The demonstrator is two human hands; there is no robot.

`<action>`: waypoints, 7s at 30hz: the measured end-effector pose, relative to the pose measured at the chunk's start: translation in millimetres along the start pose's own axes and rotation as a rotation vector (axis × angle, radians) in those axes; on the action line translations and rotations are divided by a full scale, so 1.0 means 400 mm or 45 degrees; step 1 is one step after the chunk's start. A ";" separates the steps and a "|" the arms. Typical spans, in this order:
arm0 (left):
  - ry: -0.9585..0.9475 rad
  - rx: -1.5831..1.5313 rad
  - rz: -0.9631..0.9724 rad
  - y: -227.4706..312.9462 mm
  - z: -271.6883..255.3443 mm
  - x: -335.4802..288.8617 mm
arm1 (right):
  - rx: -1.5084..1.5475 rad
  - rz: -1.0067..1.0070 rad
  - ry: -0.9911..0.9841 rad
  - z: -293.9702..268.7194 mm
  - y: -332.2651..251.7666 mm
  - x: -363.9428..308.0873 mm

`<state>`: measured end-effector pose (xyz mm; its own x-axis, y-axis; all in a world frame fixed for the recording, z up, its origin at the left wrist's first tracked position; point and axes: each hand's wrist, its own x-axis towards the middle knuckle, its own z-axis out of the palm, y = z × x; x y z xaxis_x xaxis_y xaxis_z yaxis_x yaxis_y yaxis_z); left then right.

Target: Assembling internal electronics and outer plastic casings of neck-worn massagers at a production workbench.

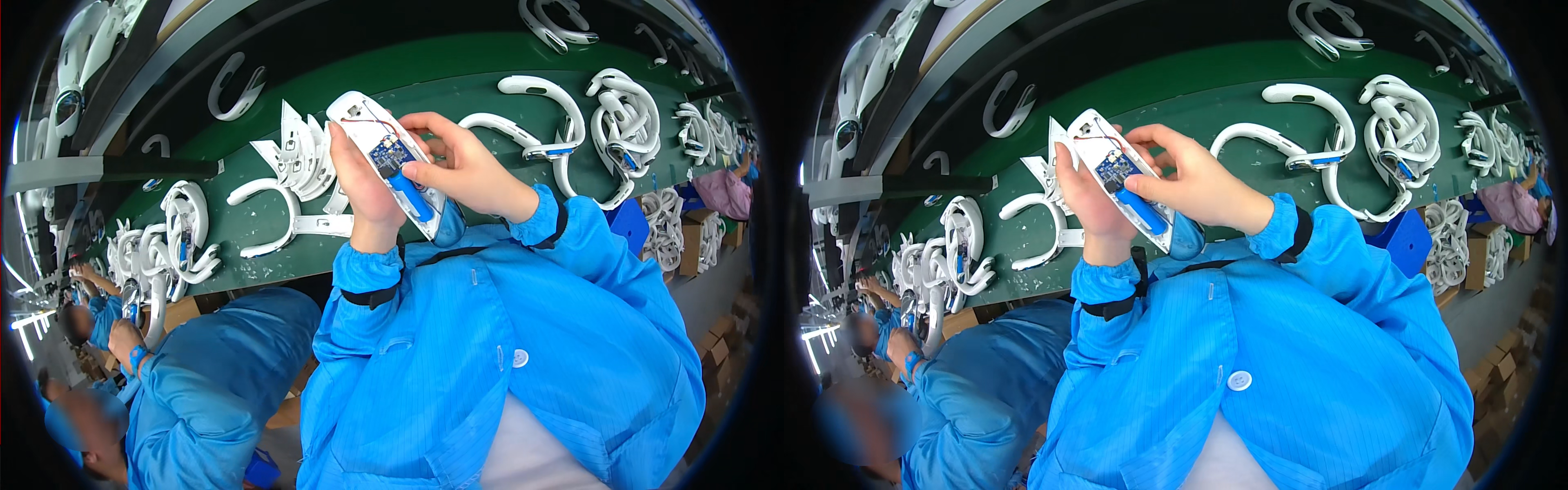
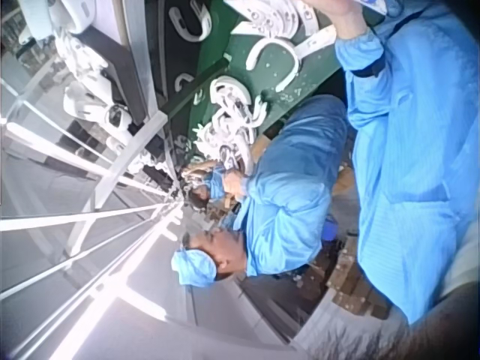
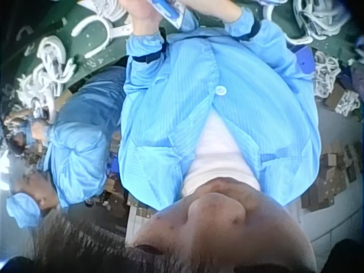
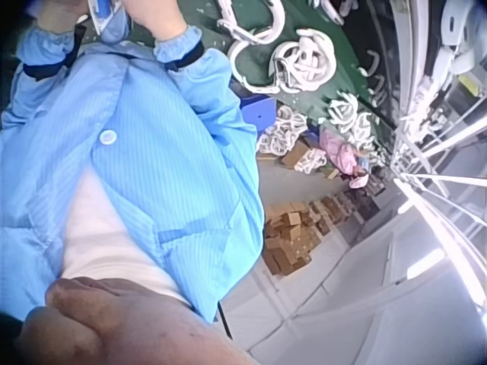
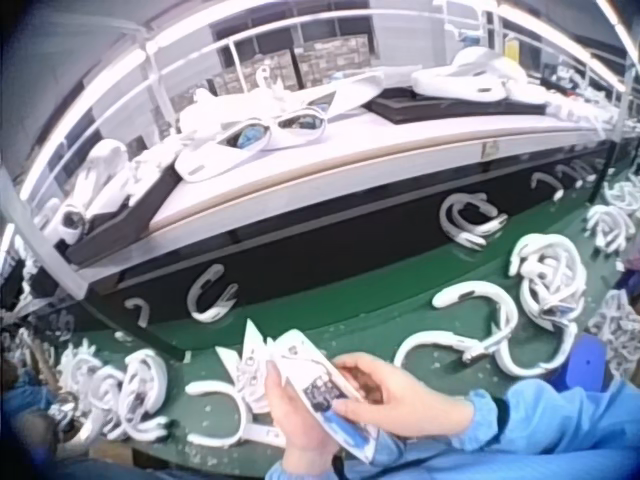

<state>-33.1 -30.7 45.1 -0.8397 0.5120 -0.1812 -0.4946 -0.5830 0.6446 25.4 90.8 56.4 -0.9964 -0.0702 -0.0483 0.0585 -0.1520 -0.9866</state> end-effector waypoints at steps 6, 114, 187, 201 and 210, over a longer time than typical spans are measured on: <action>0.150 0.069 0.137 -0.008 0.019 -0.010 | -0.340 -0.145 0.010 0.009 -0.011 0.006; 0.166 1.650 0.638 -0.016 0.025 -0.106 | 0.667 -0.162 -0.320 0.001 0.066 0.000; 0.139 0.178 -0.065 0.062 0.021 0.034 | -0.180 0.226 -0.570 -0.029 0.085 -0.063; 0.330 0.506 0.108 0.014 -0.005 0.005 | 0.087 0.314 -0.399 0.020 0.067 -0.044; 0.073 0.364 -0.314 0.062 -0.058 0.028 | -0.102 0.193 -0.556 0.017 0.052 -0.038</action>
<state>-59.9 -54.0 41.8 -0.7182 0.5744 -0.3927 -0.6077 -0.2428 0.7562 42.2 82.1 37.6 -0.8567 -0.4966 -0.1396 0.1791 -0.0325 -0.9833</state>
